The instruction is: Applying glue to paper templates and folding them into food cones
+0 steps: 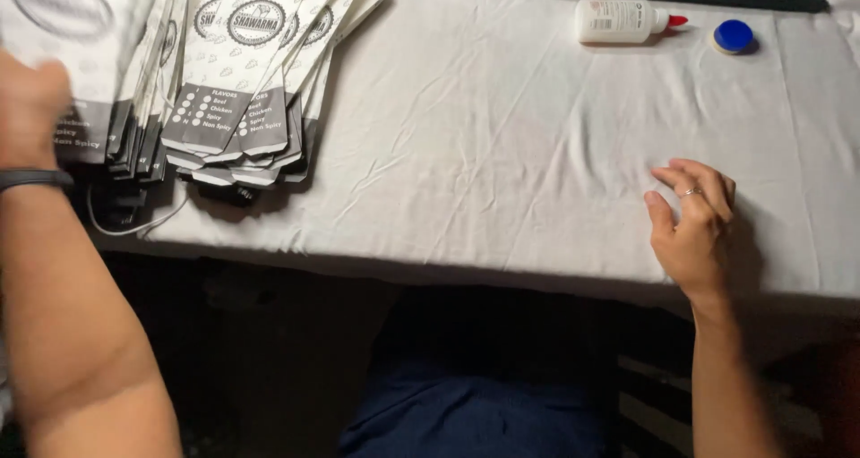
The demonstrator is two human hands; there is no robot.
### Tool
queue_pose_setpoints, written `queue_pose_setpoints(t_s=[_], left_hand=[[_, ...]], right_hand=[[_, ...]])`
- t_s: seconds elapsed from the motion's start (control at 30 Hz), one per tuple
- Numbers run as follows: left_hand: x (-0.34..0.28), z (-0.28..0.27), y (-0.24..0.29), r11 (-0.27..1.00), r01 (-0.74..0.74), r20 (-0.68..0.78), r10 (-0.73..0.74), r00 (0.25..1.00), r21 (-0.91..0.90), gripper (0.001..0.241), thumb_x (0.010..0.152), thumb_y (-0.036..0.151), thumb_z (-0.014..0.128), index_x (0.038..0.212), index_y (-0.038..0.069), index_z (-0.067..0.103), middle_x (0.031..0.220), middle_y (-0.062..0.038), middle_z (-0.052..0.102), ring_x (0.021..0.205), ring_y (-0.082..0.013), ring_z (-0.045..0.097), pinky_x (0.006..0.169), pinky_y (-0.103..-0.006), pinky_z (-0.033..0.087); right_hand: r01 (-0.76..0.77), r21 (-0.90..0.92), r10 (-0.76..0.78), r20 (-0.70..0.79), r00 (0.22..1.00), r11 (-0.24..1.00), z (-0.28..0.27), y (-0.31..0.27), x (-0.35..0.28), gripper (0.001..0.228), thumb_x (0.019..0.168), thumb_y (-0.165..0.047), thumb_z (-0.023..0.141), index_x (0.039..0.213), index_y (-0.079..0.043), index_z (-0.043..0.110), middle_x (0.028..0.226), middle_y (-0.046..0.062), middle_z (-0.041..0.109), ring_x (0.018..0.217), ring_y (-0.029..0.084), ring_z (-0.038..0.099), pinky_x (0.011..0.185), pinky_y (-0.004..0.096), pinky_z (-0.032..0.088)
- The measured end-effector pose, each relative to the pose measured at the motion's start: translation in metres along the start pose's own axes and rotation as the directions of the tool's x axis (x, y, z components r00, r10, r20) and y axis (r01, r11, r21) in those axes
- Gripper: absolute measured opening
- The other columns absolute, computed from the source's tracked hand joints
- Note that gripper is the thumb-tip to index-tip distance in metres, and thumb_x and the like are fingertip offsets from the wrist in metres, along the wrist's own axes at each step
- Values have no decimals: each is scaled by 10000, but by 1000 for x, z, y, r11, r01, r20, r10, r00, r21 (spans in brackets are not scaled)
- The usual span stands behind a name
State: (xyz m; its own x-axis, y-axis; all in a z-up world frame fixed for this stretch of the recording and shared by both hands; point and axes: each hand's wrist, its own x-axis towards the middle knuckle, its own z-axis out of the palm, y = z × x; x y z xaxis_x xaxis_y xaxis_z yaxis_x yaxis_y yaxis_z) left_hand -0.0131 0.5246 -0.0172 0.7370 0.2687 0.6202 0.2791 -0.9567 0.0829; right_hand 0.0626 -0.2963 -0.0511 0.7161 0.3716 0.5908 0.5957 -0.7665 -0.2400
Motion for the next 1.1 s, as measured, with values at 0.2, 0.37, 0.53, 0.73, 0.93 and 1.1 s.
queue_pose_setpoints(t_s=[0.2,0.37,0.53,0.73,0.93,1.1], left_hand=[[2,-35,162,939,-181,-86,214,973,291,326,880,-82,755,1186,-31,653,1162,-201,666,972,-366,703,844,-414,634],[-1,-20,239,993,-119,381,116,917,-16,484,1149,334,405,1532,48,485,1589,-389,312,1458,-546,263,1162,-652,132],[-14,-41,305,945,319,704,-275,655,72,767,1030,617,205,1662,242,-16,1644,-302,-136,1526,-485,-136,1189,-657,-99],[-49,-27,375,982,184,622,-172,764,46,780,1048,585,299,1672,215,13,1627,-346,-135,1493,-507,-167,1171,-708,-108],[-114,57,470,983,68,308,-12,951,-171,674,1019,533,537,1557,130,497,1560,-446,283,1470,-620,188,1147,-750,120],[-123,-1,540,724,367,523,-10,852,-584,661,1086,534,353,1569,88,421,1603,-421,194,1512,-584,74,1195,-706,-8]], right_hand=[[-6,-15,6,15,1000,1000,0,-3,2,249,1016,5,692,1246,86,743,1308,202,641,1222,393,562,1053,477,503],[-17,-9,18,23,1000,1000,-1,-6,0,259,1020,3,673,1257,88,730,1308,201,635,1218,395,555,1051,490,487],[-19,8,19,-8,1000,1000,3,-5,0,243,1004,27,662,1223,102,738,1297,197,638,1205,386,562,1045,474,504],[18,-3,-18,-10,1000,1000,2,-7,3,233,1013,24,655,1218,106,726,1282,226,629,1202,397,563,1053,487,499],[92,199,-92,-9,996,976,17,-48,6,281,959,4,677,1236,33,712,1332,269,602,1272,492,566,1108,556,425],[144,363,-161,17,987,921,40,-113,13,284,913,-24,667,1185,-27,751,1357,226,631,1287,451,592,1133,550,416]])
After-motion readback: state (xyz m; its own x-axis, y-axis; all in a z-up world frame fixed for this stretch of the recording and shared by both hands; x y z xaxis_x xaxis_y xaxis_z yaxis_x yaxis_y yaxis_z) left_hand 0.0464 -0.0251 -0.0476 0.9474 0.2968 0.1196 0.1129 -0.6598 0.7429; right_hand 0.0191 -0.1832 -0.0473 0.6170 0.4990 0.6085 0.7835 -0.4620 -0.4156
